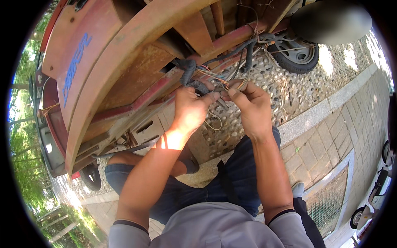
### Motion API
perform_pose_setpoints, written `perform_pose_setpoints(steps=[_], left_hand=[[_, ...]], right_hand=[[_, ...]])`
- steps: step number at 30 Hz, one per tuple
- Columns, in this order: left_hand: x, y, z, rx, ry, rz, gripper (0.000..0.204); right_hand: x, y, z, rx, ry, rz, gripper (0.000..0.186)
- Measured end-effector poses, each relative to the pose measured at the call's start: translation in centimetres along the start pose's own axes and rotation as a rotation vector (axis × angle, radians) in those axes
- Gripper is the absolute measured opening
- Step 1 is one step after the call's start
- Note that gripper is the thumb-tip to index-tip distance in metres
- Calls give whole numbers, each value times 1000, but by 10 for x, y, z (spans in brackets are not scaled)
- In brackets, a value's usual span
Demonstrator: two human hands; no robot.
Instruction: The person sits on the ground and works on the wiring harness located under the body of a red three-wheeled vehicle. They use their hands to separate, untangle, and organize a bundle of multi-colored wires and protective tubing.
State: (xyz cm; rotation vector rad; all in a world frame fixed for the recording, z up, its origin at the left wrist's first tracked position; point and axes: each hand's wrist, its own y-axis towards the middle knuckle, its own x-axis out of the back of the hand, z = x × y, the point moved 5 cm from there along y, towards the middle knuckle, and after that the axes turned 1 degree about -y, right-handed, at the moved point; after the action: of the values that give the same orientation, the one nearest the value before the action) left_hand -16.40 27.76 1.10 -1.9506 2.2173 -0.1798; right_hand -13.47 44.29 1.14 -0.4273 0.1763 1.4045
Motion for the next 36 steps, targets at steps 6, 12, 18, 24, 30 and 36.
perform_pose_setpoints(steps=[6, 12, 18, 24, 30, 36], left_hand=[[4, -4, -10, -62, 352, -1, 18], [16, -27, -32, -76, 563, -168, 18], [-6, -34, -50, 53, 298, -26, 20], [-14, -8, -57, 91, 177, -65, 22], [-12, -5, -63, 117, 151, -116, 15], [-9, -12, -50, 146, -31, -98, 12]], right_hand=[[3, 3, -9, -37, 84, 35, 9], [0, 1, -15, -42, 170, 79, 18], [-2, 0, -14, 1, 191, 138, 24], [-4, 1, -12, 24, 209, 169, 22], [-6, -2, -1, 7, 204, 158, 19], [-7, 3, -6, 19, 105, 133, 14]])
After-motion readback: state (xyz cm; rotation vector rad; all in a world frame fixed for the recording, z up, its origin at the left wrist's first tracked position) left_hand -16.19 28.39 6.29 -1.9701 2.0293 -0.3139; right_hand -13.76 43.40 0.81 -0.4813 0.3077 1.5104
